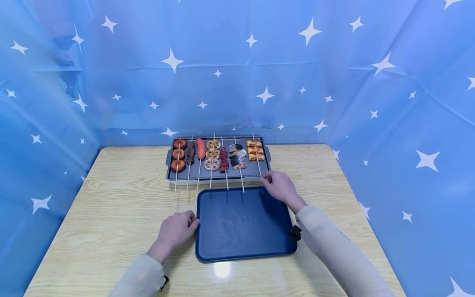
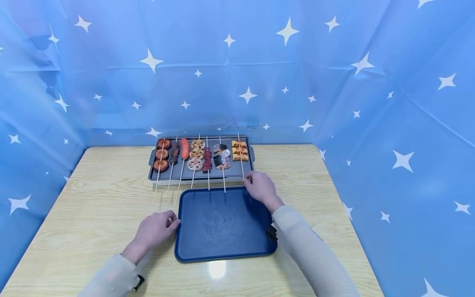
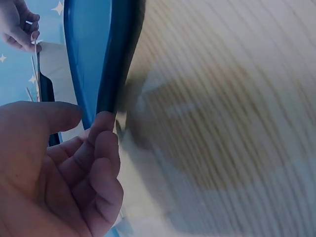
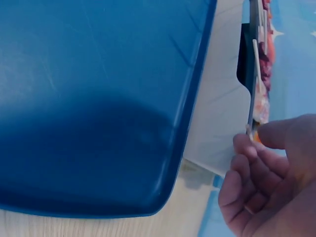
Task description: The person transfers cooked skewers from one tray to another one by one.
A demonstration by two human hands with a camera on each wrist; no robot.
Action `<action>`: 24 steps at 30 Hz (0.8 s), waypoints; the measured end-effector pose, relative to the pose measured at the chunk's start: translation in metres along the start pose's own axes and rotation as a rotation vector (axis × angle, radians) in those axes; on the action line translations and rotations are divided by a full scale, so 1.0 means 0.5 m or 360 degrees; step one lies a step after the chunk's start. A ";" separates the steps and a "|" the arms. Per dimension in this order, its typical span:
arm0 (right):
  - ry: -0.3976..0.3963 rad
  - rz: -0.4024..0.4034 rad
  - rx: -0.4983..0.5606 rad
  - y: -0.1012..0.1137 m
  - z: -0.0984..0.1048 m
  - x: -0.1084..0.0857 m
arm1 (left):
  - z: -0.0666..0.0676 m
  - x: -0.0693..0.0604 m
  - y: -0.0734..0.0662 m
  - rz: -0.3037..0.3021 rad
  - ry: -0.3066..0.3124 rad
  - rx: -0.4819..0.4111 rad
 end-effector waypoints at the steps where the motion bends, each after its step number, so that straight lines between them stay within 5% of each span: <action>1: 0.0011 -0.0001 0.0010 0.000 -0.003 0.001 | -0.002 0.001 -0.002 0.0003 0.0000 0.0006; 24: 0.0096 -0.0157 0.0262 -0.005 -0.024 0.018 | -0.022 0.010 -0.011 0.0154 0.0099 -0.0091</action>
Point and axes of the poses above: each hand's wrist, its own x-axis towards the middle knuckle, its own z-axis out of the back of the hand, y = z × x, the point moved 6 cm from there along x, towards the middle knuckle, and after that the axes turned 3 degrees about x, right-handed, at the moved point
